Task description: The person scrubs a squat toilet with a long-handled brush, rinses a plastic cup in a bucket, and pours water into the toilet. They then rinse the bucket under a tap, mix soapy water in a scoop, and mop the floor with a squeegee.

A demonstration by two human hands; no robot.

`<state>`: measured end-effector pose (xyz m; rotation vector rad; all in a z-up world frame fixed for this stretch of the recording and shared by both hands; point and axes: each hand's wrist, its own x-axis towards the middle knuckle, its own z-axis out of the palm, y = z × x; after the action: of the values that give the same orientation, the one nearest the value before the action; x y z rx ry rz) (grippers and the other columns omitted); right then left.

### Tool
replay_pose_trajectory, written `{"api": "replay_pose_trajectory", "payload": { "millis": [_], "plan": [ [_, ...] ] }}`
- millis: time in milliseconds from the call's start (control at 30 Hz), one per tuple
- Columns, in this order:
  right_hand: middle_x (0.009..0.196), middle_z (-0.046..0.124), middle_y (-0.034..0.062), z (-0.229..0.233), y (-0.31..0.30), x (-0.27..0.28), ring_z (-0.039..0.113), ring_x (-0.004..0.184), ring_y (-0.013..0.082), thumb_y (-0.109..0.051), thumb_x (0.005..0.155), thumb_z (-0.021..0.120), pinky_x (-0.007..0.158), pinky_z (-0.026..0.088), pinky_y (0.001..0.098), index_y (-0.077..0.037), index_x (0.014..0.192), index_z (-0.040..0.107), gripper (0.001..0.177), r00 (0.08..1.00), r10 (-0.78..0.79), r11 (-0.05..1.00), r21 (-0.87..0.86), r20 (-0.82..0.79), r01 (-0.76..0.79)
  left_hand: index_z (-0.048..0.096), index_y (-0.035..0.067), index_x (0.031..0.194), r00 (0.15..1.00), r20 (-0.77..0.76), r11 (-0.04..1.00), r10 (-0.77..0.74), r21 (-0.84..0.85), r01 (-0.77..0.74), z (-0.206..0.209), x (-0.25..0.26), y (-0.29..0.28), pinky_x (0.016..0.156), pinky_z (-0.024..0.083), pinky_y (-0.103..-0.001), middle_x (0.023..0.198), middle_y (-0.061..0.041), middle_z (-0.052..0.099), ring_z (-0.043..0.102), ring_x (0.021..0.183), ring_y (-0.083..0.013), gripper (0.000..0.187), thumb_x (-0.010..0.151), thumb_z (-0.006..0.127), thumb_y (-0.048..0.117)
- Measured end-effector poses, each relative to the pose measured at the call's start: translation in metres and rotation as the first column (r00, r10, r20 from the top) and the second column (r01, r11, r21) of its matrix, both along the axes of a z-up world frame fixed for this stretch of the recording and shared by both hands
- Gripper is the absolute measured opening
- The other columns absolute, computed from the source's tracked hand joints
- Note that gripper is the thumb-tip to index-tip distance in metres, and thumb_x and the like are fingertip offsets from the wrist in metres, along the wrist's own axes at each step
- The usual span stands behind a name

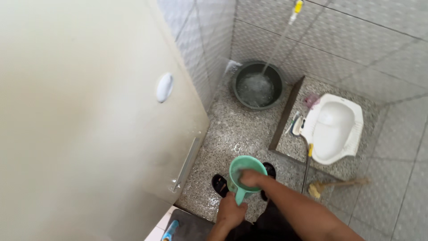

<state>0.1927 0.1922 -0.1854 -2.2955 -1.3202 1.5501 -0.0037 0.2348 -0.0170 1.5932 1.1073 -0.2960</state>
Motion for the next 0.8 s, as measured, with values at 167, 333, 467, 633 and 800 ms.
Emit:
{"api": "replay_pose_trajectory", "payload": {
  "millis": [167,333,467,633,800],
  "plan": [
    [0.14,0.065,0.0184,0.018,-0.018,-0.013,0.061,0.129,0.0327,-0.028,0.087,0.058,0.109,0.045,0.0425,-0.009,0.134,0.066,0.052,0.984,-0.09,0.97,-0.24,-0.156,0.051,0.061,-0.005,0.117,0.987,0.033,0.987,-0.156,0.042,0.155,0.008,0.003,0.0,0.089,0.057,-0.047,0.104,-0.028,0.072,0.071,0.1,-0.0426,0.048,0.081,0.073,0.024],
    [0.143,0.061,0.0163,0.05,-0.032,-0.003,0.058,0.131,0.0314,-0.03,0.085,0.071,0.11,0.045,0.0425,-0.008,0.136,0.062,0.057,0.963,-0.033,0.962,-0.271,-0.269,-0.042,0.058,-0.007,0.121,0.974,0.016,0.973,-0.226,0.047,0.225,0.011,0.019,-0.012,0.092,0.055,-0.046,0.117,-0.028,0.066,0.067,0.107,-0.0427,0.05,0.083,0.072,0.024],
    [0.137,0.065,0.0185,0.046,-0.042,0.007,0.067,0.122,0.0336,-0.023,0.079,0.069,0.103,0.054,0.0435,-0.009,0.138,0.062,0.06,0.938,-0.322,0.929,-0.233,-0.125,0.288,0.059,-0.007,0.122,0.971,0.001,0.971,-0.239,0.029,0.239,0.008,0.031,-0.024,0.094,0.056,-0.045,0.124,-0.028,0.062,0.067,0.11,-0.0424,0.048,0.086,0.067,0.023],
    [0.132,0.069,0.0193,0.018,-0.058,0.019,0.067,0.119,0.0354,-0.029,0.085,0.059,0.102,0.051,0.0437,-0.009,0.13,0.071,0.051,0.99,-0.078,0.99,-0.129,-0.116,0.063,0.058,-0.008,0.121,0.965,-0.014,0.961,-0.26,0.091,0.261,0.001,0.04,-0.045,0.095,0.054,-0.047,0.122,-0.03,0.062,0.065,0.11,-0.0443,0.05,0.084,0.069,0.025],
    [0.13,0.068,0.0181,0.013,-0.072,0.029,0.067,0.118,0.0339,-0.027,0.084,0.058,0.1,0.051,0.0425,-0.009,0.127,0.071,0.048,0.957,-0.169,0.976,-0.173,-0.236,0.129,0.06,-0.006,0.119,0.976,-0.009,0.969,-0.218,0.117,0.218,-0.001,0.05,-0.06,0.091,0.056,-0.047,0.114,-0.029,0.067,0.068,0.106,-0.0432,0.052,0.081,0.072,0.027]
  ]
}}
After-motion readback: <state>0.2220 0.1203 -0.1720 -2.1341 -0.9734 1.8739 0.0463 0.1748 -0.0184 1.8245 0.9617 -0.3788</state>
